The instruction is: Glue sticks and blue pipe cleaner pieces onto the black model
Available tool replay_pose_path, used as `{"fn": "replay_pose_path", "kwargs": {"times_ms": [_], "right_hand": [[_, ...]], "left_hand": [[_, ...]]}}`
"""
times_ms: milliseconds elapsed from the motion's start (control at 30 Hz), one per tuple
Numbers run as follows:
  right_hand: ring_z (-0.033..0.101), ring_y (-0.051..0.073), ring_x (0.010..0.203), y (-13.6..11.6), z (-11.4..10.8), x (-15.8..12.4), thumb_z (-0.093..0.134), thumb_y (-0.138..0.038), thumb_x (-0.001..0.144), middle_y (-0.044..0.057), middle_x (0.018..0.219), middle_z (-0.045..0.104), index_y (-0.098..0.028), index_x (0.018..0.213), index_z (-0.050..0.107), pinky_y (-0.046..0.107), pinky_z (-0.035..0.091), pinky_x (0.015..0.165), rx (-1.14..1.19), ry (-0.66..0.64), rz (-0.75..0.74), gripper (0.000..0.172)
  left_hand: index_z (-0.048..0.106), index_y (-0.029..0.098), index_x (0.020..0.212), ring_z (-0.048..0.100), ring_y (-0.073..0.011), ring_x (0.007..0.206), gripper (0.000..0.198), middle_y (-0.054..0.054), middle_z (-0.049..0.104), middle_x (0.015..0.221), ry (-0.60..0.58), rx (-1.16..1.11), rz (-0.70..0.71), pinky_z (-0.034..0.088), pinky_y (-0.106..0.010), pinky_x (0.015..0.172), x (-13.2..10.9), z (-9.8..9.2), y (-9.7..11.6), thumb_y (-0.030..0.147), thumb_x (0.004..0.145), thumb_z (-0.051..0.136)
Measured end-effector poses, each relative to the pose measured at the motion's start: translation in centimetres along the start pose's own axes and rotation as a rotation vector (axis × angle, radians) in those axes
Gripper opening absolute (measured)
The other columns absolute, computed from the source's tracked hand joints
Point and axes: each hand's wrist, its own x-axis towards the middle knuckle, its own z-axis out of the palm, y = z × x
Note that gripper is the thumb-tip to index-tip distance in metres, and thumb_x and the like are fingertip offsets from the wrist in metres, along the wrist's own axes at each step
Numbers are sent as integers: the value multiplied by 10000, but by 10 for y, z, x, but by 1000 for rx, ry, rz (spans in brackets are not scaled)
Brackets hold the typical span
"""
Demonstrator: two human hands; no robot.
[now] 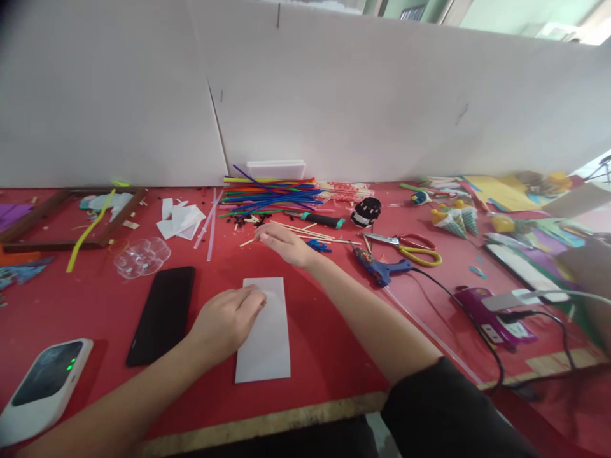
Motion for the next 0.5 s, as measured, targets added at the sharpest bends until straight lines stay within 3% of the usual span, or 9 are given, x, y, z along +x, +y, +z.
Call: {"fn": "replay_pose_path", "kwargs": {"times_ms": [67, 233, 333, 500], "right_hand": [[634, 169, 1052, 1, -1, 6, 376, -434, 1006, 71, 1146, 698, -197, 1081, 630, 278, 502, 883, -44, 114, -48, 355], [650, 201, 882, 24, -24, 19, 511, -262, 911, 70, 972, 732, -182, 1009, 676, 323, 489, 849, -288, 305, 5, 208], [657, 230, 935, 38, -40, 30, 529, -163, 863, 94, 999, 748, -167, 990, 721, 344, 470, 896, -458, 307, 27, 230], [675, 233, 987, 42, -60, 53, 542, -164, 871, 90, 1051, 767, -188, 1021, 761, 313, 478, 896, -668, 229, 73, 267]], "left_hand": [[654, 158, 980, 722, -237, 838, 174, -86, 747, 859, 6, -15, -7, 565, -345, 718, 1, -1, 0, 121, 969, 484], [707, 171, 986, 655, -201, 794, 225, -73, 690, 879, -13, -155, -133, 545, -336, 744, 5, -7, 0, 213, 1009, 488], [738, 186, 998, 615, -193, 810, 222, -72, 659, 900, 4, -197, -198, 531, -326, 751, 6, -8, -1, 243, 1007, 524], [729, 200, 1060, 561, -194, 814, 181, -60, 679, 893, -25, -75, -163, 502, -310, 729, 7, -3, -6, 184, 987, 564]]}}
